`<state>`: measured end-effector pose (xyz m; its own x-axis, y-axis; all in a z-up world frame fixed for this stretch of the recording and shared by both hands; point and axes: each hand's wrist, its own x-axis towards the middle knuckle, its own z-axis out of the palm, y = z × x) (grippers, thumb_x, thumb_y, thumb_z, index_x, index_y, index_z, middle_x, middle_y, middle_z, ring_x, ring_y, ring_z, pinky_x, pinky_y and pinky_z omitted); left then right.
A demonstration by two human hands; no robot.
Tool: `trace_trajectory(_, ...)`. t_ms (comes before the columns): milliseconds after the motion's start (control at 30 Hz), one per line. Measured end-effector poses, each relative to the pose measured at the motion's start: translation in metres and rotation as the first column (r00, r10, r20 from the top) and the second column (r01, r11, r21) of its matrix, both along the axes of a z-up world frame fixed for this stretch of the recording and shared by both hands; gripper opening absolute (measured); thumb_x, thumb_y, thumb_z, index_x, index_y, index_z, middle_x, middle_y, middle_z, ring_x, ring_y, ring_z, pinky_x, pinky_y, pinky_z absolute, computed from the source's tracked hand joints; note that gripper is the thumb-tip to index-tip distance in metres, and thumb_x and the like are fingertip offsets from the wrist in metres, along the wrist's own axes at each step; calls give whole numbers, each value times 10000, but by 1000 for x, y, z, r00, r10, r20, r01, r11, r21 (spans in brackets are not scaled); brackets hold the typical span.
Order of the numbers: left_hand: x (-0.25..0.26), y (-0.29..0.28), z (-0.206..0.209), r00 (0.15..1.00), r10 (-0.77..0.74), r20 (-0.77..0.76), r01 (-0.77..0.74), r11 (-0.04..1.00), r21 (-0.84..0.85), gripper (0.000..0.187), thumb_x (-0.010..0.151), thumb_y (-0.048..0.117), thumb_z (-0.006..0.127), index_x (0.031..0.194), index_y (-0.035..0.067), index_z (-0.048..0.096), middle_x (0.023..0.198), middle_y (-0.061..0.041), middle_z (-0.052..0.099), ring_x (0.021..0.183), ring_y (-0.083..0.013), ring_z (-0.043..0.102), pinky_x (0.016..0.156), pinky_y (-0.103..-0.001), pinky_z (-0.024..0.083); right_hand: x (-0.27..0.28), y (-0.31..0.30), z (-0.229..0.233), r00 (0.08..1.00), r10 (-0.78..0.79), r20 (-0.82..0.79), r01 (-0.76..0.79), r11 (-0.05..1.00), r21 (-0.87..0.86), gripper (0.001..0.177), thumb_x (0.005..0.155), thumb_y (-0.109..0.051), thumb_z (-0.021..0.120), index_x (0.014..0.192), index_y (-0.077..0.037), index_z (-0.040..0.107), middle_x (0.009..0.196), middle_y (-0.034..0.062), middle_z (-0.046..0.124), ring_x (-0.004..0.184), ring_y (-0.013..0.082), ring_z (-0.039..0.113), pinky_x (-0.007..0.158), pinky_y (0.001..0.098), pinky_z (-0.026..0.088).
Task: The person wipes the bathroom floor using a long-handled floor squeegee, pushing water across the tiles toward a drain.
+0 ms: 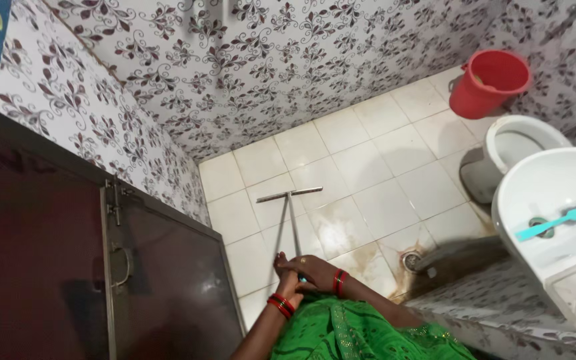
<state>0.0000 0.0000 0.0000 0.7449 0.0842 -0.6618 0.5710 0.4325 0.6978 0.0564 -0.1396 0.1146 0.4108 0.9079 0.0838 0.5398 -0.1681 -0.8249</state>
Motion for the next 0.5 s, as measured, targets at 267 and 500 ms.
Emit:
trace_trajectory(267,-7,11,16,993,119,-17,-112,968,223,708,1006,330,558,1559,88,190,1541,-71,197,1438,-244,329,1118,-383,450,-7,23,-39,981,-56,-184,37,993,-108,856,759,-394,792,1505,-140,458,1228,163,698,915,334,712,820,418,583)
trace_trajectory(500,41,45,-2,996,-24,-86,9,984,-175,440,1005,407,530,1225,29,575,1018,-159,604,713,-293,692,545,-387,567,42,42,-57,998,-54,-38,45,981,-191,893,813,-423,818,1548,-146,393,1302,200,657,1038,370,697,915,458,549)
